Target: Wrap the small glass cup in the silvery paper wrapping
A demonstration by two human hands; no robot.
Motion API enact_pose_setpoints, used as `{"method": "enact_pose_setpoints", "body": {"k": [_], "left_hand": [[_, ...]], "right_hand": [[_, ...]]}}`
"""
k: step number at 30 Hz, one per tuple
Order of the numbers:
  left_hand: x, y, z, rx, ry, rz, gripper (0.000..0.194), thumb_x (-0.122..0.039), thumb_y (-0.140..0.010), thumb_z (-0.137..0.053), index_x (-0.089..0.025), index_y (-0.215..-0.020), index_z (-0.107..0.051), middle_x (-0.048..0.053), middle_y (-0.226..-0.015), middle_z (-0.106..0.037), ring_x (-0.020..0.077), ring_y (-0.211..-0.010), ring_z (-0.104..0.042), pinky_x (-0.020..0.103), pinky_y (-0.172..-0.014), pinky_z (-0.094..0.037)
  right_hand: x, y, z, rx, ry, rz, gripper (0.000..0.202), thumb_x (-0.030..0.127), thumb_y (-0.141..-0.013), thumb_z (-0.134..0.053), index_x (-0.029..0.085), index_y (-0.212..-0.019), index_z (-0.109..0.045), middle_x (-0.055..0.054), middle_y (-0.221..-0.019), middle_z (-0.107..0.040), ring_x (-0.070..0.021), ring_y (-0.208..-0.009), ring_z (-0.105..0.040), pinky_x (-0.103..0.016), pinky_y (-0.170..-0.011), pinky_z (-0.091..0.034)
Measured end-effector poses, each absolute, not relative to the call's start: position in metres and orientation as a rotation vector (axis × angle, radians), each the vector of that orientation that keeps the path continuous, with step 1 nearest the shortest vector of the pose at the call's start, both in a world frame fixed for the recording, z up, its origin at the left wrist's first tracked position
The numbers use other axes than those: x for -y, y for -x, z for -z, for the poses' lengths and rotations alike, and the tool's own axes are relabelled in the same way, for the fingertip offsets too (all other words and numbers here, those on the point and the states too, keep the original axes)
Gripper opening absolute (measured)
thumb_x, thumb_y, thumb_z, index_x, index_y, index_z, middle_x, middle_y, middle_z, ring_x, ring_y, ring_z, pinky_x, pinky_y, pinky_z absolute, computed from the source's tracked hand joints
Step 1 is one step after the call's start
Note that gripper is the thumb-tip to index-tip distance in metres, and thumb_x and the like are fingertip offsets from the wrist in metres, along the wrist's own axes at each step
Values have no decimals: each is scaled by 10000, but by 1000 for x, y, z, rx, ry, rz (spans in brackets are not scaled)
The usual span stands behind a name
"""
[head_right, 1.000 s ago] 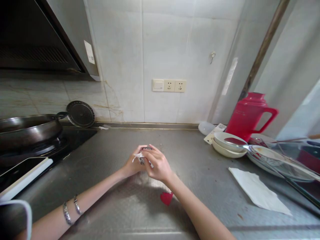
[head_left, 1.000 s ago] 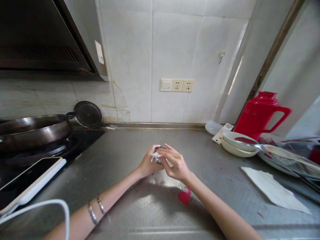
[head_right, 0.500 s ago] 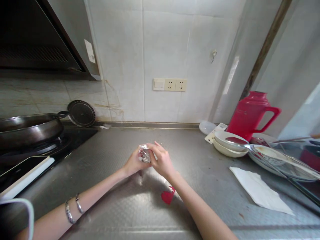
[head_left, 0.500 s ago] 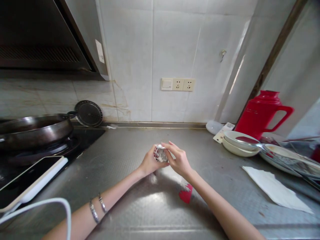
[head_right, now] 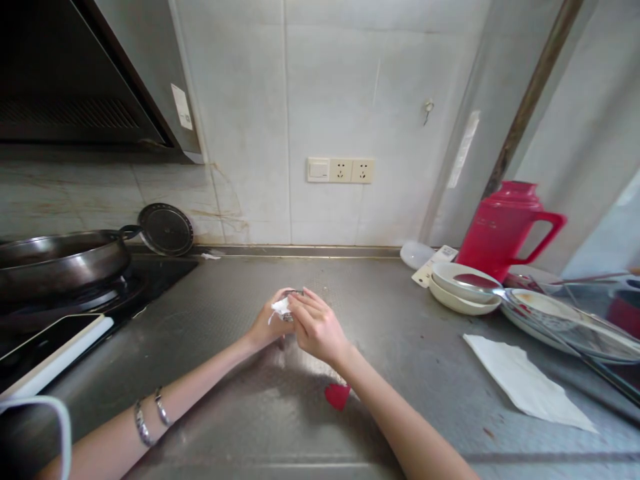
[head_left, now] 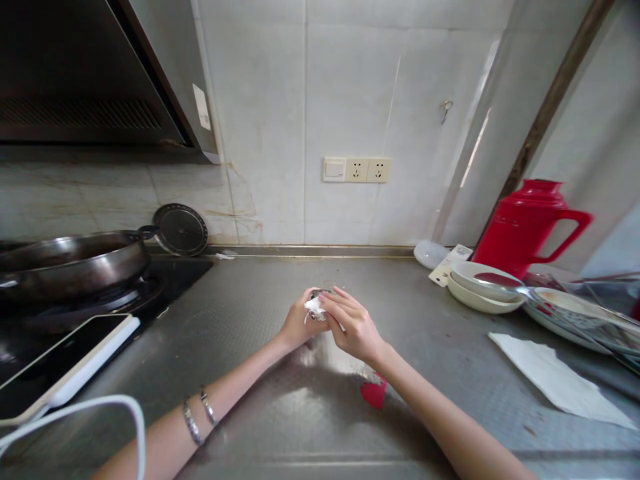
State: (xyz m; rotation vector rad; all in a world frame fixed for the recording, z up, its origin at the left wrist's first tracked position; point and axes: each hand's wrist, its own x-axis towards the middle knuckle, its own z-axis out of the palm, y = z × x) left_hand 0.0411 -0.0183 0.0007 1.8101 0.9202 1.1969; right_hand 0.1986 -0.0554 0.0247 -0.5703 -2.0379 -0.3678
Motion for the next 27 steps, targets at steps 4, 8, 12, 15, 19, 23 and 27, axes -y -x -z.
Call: {"method": "enact_pose_setpoints", "body": {"k": [4, 8, 12, 15, 19, 23, 27], "left_hand": [[15, -39, 2, -821, -1810, -1248, 599, -296, -618, -750, -175, -1127, -459, 11, -864, -650, 170, -733, -620, 272, -649, -496], [20, -43, -4, -901, -1754, -1231, 566, -307, -606, -771, -162, -1086, -507, 31, -896, -658, 172, -756, -618, 272, -664, -492], [29, -49, -10, -960, -1696, -1195, 636, -306, -554, -818, -155, -1106, -540, 34, -918, -654, 159, -761, -603, 262, -675, -476], [32, -50, -10, -944, -1709, -1194, 632, -292, -549, -827, -152, -1103, -556, 37, -928, -660, 163, -786, -608, 262, -701, -474], [32, -52, -8, -932, -1727, -1209, 559, -309, -560, -825, -147, -1035, -578, 38, -895, -674, 178, -807, -617, 277, -726, -481], [31, -52, -8, -960, -1695, -1216, 546, -325, -556, -819, -151, -1013, -577, 29, -863, -667, 167, -749, -612, 252, -622, -487], [28, -48, -9, -969, -1669, -1169, 522, -350, -588, -783, -151, -1011, -551, 6, -787, -625, 124, -599, -560, 194, -424, -424]], "right_hand": [[60, -198, -27, 2111, 474, 319, 365, 47, -863, -447, 192, -1168, -584, -95, -1075, -714, -195, -1087, -642, -472, -1044, -455], [55, -202, -30, 1982, 501, 273, 367, 54, -882, -445, 208, -1181, -593, -81, -1063, -720, -193, -1053, -660, -485, -1040, -456], [41, -209, -30, 1786, 632, 220, 301, 95, -898, -472, 222, -1105, -650, -66, -1013, -735, -204, -958, -699, -486, -1012, -485], [36, -209, -27, 1787, 719, 133, 280, 126, -903, -478, 247, -1066, -671, -33, -968, -747, -206, -897, -716, -469, -976, -517], [40, -207, -25, 1869, 692, 91, 289, 118, -900, -470, 247, -1075, -661, -31, -993, -742, -205, -942, -705, -441, -967, -528], [45, -206, -26, 1935, 616, 157, 296, 106, -895, -463, 231, -1096, -641, -62, -1031, -730, -208, -1007, -681, -465, -986, -510], [49, -204, -28, 1992, 568, 242, 344, 77, -885, -442, 213, -1157, -602, -89, -1046, -724, -211, -1049, -663, -476, -982, -507]]}}
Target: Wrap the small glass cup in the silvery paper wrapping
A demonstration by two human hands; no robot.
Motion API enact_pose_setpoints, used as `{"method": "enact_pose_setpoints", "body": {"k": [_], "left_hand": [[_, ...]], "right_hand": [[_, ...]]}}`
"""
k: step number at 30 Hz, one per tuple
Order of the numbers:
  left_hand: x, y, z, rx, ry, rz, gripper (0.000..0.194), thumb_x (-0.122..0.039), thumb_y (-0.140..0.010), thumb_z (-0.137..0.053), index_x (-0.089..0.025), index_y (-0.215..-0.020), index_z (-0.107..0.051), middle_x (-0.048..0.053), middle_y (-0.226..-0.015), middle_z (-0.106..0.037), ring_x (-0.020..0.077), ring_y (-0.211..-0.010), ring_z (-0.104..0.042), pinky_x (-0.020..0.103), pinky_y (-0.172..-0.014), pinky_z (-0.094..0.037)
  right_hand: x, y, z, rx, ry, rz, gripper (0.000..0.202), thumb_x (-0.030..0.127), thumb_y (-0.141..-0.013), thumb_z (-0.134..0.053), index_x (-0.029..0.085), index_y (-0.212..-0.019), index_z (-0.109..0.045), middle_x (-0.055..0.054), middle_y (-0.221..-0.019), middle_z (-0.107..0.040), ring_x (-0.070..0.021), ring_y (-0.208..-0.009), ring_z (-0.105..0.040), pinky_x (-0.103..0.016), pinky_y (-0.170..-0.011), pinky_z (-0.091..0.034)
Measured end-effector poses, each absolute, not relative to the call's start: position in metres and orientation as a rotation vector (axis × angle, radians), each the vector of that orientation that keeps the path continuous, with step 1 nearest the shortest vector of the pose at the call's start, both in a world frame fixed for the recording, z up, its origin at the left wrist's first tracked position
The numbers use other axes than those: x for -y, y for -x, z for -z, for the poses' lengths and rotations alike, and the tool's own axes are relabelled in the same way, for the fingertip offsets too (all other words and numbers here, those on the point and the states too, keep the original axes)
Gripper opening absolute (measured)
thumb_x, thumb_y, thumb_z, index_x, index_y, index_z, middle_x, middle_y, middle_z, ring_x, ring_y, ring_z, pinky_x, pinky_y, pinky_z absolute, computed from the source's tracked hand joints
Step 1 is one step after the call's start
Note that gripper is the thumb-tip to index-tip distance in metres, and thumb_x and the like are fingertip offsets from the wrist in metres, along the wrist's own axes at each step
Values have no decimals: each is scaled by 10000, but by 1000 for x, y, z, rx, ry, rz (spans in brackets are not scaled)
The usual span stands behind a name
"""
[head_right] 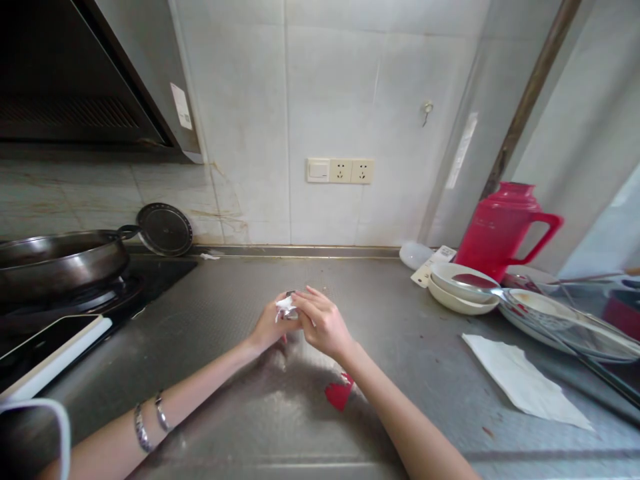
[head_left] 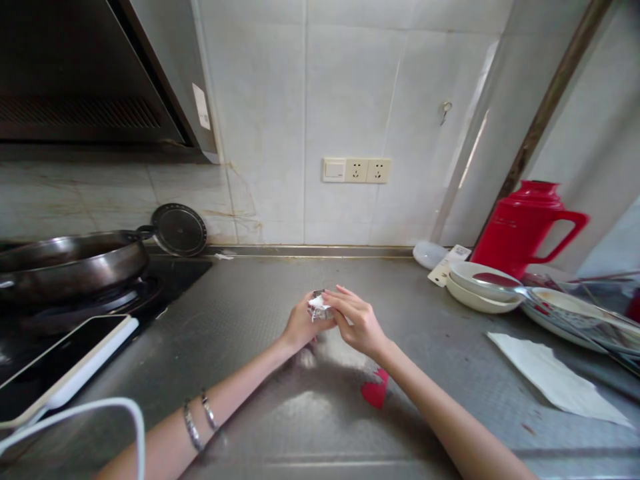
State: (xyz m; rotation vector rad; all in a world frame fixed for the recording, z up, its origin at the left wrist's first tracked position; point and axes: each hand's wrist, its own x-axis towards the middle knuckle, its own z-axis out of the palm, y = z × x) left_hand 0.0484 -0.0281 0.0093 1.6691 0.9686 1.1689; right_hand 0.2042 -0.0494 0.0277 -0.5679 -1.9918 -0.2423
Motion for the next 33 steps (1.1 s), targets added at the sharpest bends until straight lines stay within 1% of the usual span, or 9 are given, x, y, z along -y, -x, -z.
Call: {"method": "enact_pose_setpoints", "body": {"k": [6, 10, 14, 16, 21, 22, 27, 30, 33], "left_hand": [[21, -43, -8, -953, -1555, -1180, 488, -381, -576, -757, -169, -928, -493, -34, -702, -538, 99, -504, -504, 181, -316, -394], [22, -44, -10, -991, -1554, -1163, 490, -381, -578, -763, -172, -928, -491, -24, -718, -563, 102, -514, -525, 167, -315, -381], [24, -47, -12, -1040, -1575, -1135, 534, -387, -595, -760, -161, -1011, -512, -4, -755, -590, 138, -585, -566, 168, -325, -377], [25, -48, -10, -1023, -1567, -1138, 569, -377, -594, -770, -161, -1058, -520, -2, -780, -594, 139, -610, -573, 177, -363, -397], [26, -49, -3, -871, -1587, -1236, 610, -330, -578, -814, -159, -1094, -538, 24, -898, -639, 138, -752, -614, 214, -608, -498], [26, -49, -3, -871, -1580, -1238, 603, -326, -578, -814, -157, -1086, -538, 27, -898, -642, 138, -747, -615, 211, -599, -497], [30, -48, -11, -971, -1524, -1182, 600, -395, -595, -778, -160, -1081, -517, 18, -820, -630, 152, -634, -601, 171, -360, -401], [31, -46, -17, -978, -1476, -1205, 578, -441, -597, -766, -155, -1031, -512, 38, -837, -635, 189, -689, -625, 182, -339, -412], [29, -44, -18, -989, -1459, -1265, 587, -449, -565, -786, -160, -990, -502, 49, -864, -638, 187, -694, -620, 188, -345, -425]], "right_hand": [[56, -200, -26, 2061, 530, 293, 357, 59, -878, -452, 207, -1176, -580, -88, -1063, -719, -198, -1071, -652, -463, -1020, -475], [56, -202, -27, 2025, 521, 295, 367, 58, -886, -442, 218, -1186, -580, -80, -1065, -718, -186, -1046, -662, -445, -1016, -482], [48, -207, -27, 1895, 591, 289, 350, 82, -902, -433, 234, -1170, -599, -78, -1047, -721, -200, -1014, -674, -459, -977, -509], [43, -207, -25, 1835, 655, 263, 321, 102, -913, -433, 239, -1136, -620, -71, -1014, -728, -198, -957, -692, -451, -955, -527], [42, -202, -21, 1793, 714, 219, 310, 101, -910, -444, 247, -1110, -630, -46, -953, -739, -191, -880, -705, -420, -917, -555], [43, -202, -20, 1795, 704, 226, 314, 95, -908, -444, 244, -1116, -626, -51, -969, -737, -191, -891, -703, -422, -918, -554], [47, -200, -20, 1842, 640, 293, 353, 63, -896, -442, 233, -1161, -602, -78, -1028, -726, -197, -952, -693, -427, -917, -552], [49, -200, -20, 1910, 604, 332, 385, 42, -889, -438, 218, -1200, -581, -82, -1038, -725, -198, -1011, -676, -428, -957, -531], [51, -200, -20, 1964, 576, 343, 383, 43, -896, -429, 208, -1208, -578, -80, -1040, -725, -189, -1029, -668, -425, -991, -506]]}}
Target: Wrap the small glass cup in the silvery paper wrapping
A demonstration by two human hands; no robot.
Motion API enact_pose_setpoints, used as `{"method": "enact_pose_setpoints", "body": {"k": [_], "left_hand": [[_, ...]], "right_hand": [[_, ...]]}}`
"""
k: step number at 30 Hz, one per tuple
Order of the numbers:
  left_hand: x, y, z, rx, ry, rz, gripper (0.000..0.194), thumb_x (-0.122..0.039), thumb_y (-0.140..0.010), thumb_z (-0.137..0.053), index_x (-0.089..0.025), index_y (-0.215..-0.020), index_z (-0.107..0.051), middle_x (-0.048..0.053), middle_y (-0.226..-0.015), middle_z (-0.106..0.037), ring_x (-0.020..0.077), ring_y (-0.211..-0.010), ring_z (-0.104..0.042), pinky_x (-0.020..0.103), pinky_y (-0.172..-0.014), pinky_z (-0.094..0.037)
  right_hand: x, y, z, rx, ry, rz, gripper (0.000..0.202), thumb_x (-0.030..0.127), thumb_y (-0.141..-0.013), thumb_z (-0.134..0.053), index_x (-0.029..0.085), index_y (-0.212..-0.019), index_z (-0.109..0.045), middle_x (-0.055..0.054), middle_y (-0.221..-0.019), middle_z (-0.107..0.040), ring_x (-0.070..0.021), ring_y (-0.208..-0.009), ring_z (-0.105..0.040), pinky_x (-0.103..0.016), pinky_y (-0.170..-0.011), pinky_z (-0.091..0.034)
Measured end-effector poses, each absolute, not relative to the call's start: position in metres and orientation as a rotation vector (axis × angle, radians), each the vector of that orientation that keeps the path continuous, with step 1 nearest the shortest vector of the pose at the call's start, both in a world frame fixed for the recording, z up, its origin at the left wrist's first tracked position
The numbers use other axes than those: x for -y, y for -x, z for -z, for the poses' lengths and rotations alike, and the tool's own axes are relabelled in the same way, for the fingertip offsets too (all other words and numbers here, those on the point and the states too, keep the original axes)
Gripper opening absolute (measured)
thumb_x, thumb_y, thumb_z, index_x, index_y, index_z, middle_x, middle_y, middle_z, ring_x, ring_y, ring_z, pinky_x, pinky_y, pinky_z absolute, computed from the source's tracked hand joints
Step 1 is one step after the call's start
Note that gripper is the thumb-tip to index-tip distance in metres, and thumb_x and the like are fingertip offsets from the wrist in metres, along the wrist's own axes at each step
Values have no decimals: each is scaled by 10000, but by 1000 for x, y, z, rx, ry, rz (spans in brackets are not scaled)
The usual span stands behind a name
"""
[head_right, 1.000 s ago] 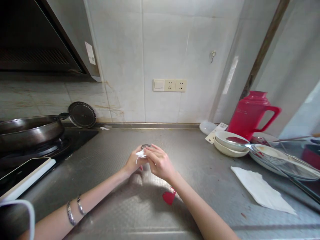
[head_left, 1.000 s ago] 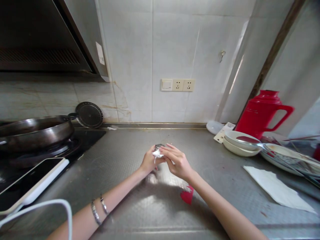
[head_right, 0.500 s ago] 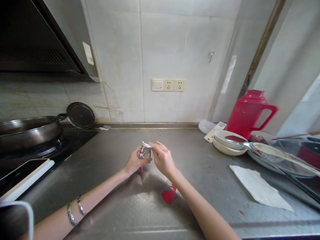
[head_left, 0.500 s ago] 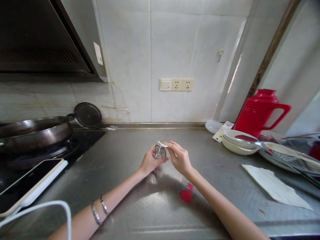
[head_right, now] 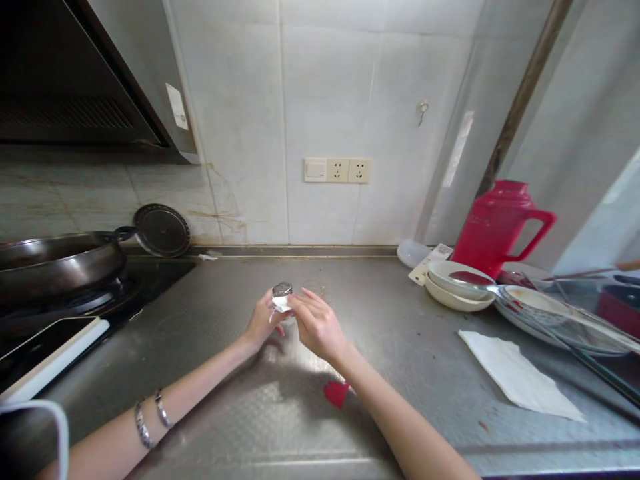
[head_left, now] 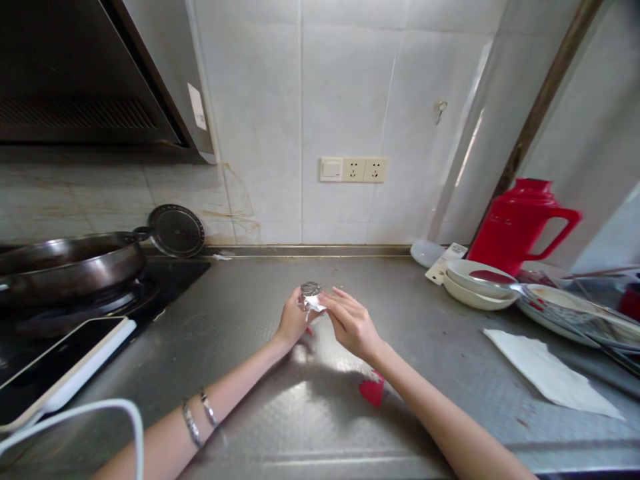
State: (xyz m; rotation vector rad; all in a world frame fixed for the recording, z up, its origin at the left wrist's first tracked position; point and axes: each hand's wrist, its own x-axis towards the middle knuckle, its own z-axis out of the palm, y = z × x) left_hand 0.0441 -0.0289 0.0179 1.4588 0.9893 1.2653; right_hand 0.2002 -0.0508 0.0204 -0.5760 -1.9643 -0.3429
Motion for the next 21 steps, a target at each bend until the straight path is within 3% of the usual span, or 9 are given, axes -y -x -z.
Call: {"method": "enact_pose_setpoints", "body": {"k": [4, 7, 11, 14, 21], "left_hand": [[26, -45, -15, -976, -1459, -1252, 620, -447, -577, -778, -158, -1051, -501, 55, -898, -628, 176, -690, -625, 175, -353, -414], [29, -47, -12, -957, -1491, -1206, 679, -424, -574, -787, -165, -1127, -490, 40, -896, -610, 154, -655, -611, 166, -355, -400], [34, -48, -10, -917, -1622, -1199, 693, -352, -580, -805, -168, -1177, -505, 49, -952, -629, 154, -753, -611, 182, -490, -471], [36, -48, -9, -896, -1687, -1193, 694, -345, -588, -811, -174, -1192, -515, 58, -988, -644, 166, -807, -610, 198, -553, -496], [32, -47, -5, -825, -1640, -1185, 741, -345, -612, -803, -194, -1254, -465, 79, -1071, -630, 189, -860, -636, 197, -539, -514]], "right_hand": [[48, -203, -24, 1862, 647, 253, 301, 101, -920, -438, 223, -1118, -629, -63, -1033, -727, -177, -978, -680, -383, -965, -505], [44, -205, -27, 1660, 836, 84, 208, 212, -926, -475, 206, -978, -677, -59, -928, -740, -187, -856, -693, -299, -794, -541], [37, -206, -24, 1587, 1045, -198, 284, 354, -920, -475, 176, -856, -686, -35, -722, -701, -165, -641, -636, -248, -603, -484], [32, -207, -21, 1580, 1047, -421, 340, 434, -901, -481, 171, -842, -688, -37, -715, -682, -181, -687, -630, -270, -652, -493], [36, -203, -30, 1510, 921, -963, 396, 513, -833, -554, 182, -1022, -661, -71, -1000, -692, -204, -873, -652, -333, -764, -535]]}}
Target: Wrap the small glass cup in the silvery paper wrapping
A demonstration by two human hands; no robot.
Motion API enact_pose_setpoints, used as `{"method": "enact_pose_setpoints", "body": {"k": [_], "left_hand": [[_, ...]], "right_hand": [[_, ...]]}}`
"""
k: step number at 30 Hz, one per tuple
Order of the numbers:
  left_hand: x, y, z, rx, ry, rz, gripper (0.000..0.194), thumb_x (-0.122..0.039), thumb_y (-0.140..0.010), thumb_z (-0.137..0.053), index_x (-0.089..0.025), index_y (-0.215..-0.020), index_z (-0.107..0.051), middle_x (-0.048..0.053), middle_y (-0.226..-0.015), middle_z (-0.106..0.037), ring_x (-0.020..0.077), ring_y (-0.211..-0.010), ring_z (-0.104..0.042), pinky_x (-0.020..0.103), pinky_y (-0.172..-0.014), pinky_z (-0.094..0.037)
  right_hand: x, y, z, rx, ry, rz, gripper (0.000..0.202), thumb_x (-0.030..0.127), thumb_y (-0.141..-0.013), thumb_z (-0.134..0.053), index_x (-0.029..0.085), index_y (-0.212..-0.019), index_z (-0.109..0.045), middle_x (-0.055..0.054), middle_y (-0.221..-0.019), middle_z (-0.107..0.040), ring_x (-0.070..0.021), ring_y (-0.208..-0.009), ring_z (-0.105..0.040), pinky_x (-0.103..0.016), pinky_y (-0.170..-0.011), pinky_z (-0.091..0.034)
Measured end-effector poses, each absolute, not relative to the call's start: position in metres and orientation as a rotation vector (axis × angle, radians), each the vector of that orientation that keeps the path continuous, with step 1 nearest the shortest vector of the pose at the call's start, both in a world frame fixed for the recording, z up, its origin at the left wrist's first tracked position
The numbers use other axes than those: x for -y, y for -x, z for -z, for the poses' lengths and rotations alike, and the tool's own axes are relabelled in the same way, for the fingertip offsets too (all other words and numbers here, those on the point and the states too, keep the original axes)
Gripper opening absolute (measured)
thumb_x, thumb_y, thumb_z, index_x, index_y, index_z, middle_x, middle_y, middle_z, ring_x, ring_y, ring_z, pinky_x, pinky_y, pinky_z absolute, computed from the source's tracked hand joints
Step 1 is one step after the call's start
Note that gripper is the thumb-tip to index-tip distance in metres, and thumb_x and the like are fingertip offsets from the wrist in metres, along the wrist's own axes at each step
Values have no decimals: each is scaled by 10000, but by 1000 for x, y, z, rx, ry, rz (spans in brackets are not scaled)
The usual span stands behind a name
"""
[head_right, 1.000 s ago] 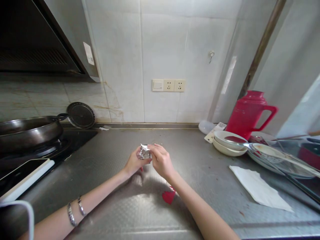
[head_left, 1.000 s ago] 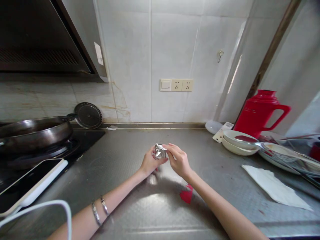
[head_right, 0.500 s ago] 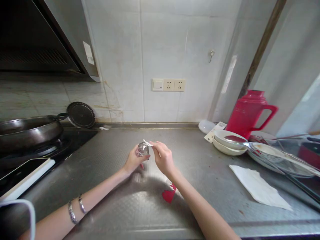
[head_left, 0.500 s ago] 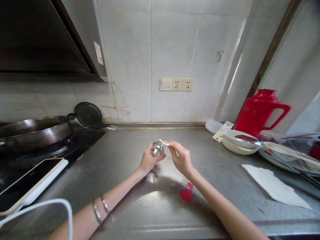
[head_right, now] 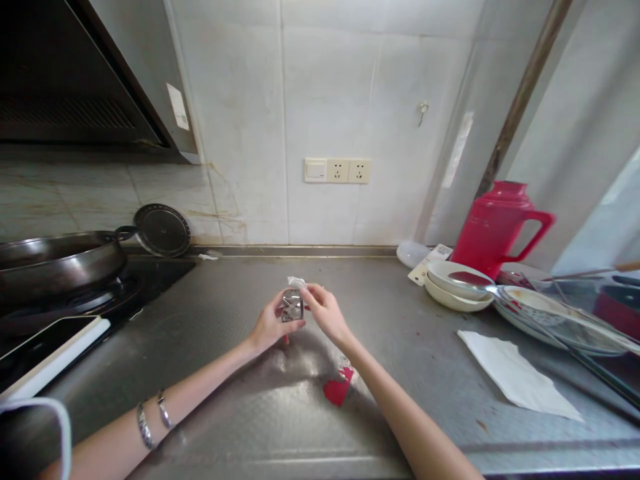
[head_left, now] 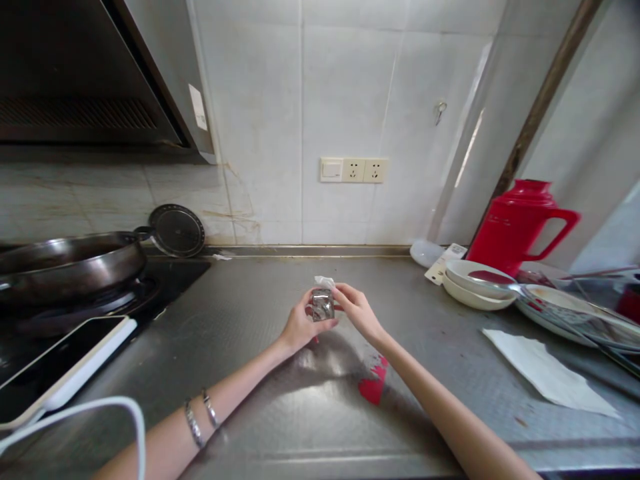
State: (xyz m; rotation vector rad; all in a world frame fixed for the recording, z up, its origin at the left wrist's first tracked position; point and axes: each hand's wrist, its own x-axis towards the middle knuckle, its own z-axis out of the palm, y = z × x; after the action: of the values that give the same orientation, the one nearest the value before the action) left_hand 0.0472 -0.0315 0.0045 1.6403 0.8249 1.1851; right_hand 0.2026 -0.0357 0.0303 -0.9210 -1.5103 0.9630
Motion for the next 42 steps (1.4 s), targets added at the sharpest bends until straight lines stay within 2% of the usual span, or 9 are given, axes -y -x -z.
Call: {"method": "enact_pose_setpoints", "body": {"k": [4, 8, 13, 18, 21, 24, 26, 34, 42], "left_hand": [[31, -47, -5, -837, -1629, -1168, 740, -360, -635, -788, -198, -1269, -442, 84, -1075, -638, 197, -845, -638, 165, -432, -468], [32, -48, -7, -830, -1642, -1210, 698, -357, -641, -790, -184, -1238, -471, 91, -1110, -635, 187, -859, -637, 174, -487, -501], [31, -49, -5, -851, -1583, -1135, 732, -393, -650, -780, -193, -1268, -441, 82, -1042, -643, 161, -715, -628, 150, -358, -434], [26, -47, 3, -805, -1559, -1072, 1124, -369, -570, -847, -281, -1455, -161, 126, -1183, -599, 214, -815, -649, 170, -387, -465], [24, -47, 7, -740, -1676, -1072, 1269, -328, -529, -877, -313, -1481, -38, 153, -1293, -533, 285, -1016, -621, 309, -628, -580], [22, -47, 10, -734, -1877, -1164, 1269, -313, -490, -896, -291, -1478, -100, 158, -1395, -436, 328, -1230, -492, 474, -983, -462], [20, -46, 12, -811, -1986, -1206, 1263, -331, -461, -904, -286, -1470, -147, 158, -1432, -379, 343, -1280, -434, 519, -1060, -370], [25, -43, 5, -836, -2014, -1274, 973, -309, -549, -863, -242, -1362, -333, 135, -1319, -505, 306, -1226, -493, 478, -1056, -365], [33, -46, 0, -856, -1916, -1229, 861, -303, -560, -851, -218, -1276, -380, 85, -1131, -622, 233, -990, -617, 341, -856, -490]], "right_hand": [[43, -199, -37, 1517, 878, -1060, 403, 475, -782, -631, 209, -1085, -627, -64, -1076, -686, -218, -963, -655, -355, -837, -528], [45, -198, -34, 1535, 844, -1054, 435, 413, -761, -676, 210, -1136, -595, -78, -1169, -656, -226, -1046, -635, -381, -935, -487], [43, -197, -30, 1495, 881, -1037, 445, 432, -743, -687, 193, -1110, -610, -85, -1115, -676, -234, -993, -656, -369, -868, -519], [44, -197, -33, 1403, 946, -1098, 491, 475, -703, -706, 180, -1084, -616, -86, -1064, -686, -233, -892, -676, -321, -694, -551], [44, -198, -36, 1341, 975, -1135, 509, 506, -697, -702, 177, -1077, -624, -89, -1062, -681, -242, -911, -663, -291, -623, -545], [46, -199, -38, 1290, 989, -1159, 503, 526, -708, -690, 177, -1065, -633, -90, -1062, -677, -246, -952, -643, -277, -612, -540], [47, -199, -39, 1261, 1010, -1193, 497, 534, -716, -682, 175, -1056, -635, -92, -1045, -677, -239, -934, -642, -275, -608, -537], [51, -192, -37, 1245, 978, -1301, 443, 523, -736, -668, 179, -1011, -624, -81, -974, -665, -206, -850, -636, -259, -571, -532], [33, -203, -25, 1227, 1078, -1121, 347, 517, -763, -593, 191, -869, -646, -58, -946, -655, -209, -894, -609, -293, -655, -516]]}}
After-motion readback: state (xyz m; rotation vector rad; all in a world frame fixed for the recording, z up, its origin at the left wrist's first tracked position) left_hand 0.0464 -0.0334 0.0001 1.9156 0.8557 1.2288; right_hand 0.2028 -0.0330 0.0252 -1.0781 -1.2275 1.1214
